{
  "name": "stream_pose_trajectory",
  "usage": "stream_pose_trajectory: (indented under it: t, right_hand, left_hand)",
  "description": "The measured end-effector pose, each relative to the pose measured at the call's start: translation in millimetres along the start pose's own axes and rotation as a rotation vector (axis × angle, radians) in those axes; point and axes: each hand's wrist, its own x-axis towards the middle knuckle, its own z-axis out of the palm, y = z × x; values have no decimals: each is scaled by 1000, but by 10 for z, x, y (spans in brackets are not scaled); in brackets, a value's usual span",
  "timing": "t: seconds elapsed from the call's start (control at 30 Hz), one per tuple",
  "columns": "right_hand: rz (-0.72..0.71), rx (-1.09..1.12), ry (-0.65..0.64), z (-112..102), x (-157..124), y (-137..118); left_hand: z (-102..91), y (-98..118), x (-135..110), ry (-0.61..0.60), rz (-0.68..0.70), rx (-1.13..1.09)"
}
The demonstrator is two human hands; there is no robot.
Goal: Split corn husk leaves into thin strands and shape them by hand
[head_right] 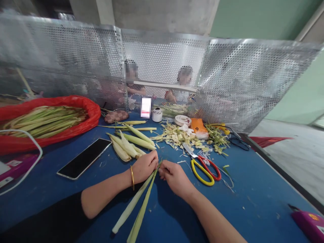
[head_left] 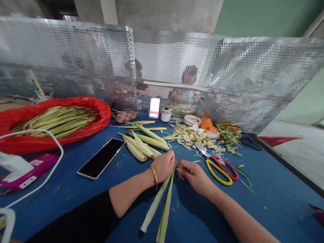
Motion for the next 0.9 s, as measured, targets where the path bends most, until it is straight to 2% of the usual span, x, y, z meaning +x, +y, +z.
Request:
stream_pose_trajectory:
  t: [0.17,0.33,0.57,0.8,0.9]
  right_hand:
    - [12,12,21,28,5,-13]
    - [17,91,63,67,21,6]
    - [-23,130,222,-3,15,-30]
    - [24,7,242,15,27,-71]
    - [69,-158,237,-139,23,-135]
  left_hand:
    - [-7,-31,17,-24,-13,-40]
    - [-16,-112,52,-98,-117,-232]
    - [-47,-148,78,-155,-213,-395]
    - [-34,-87,26,-209,-197,-366]
    - [-22,-57,19,-183,-176,-328]
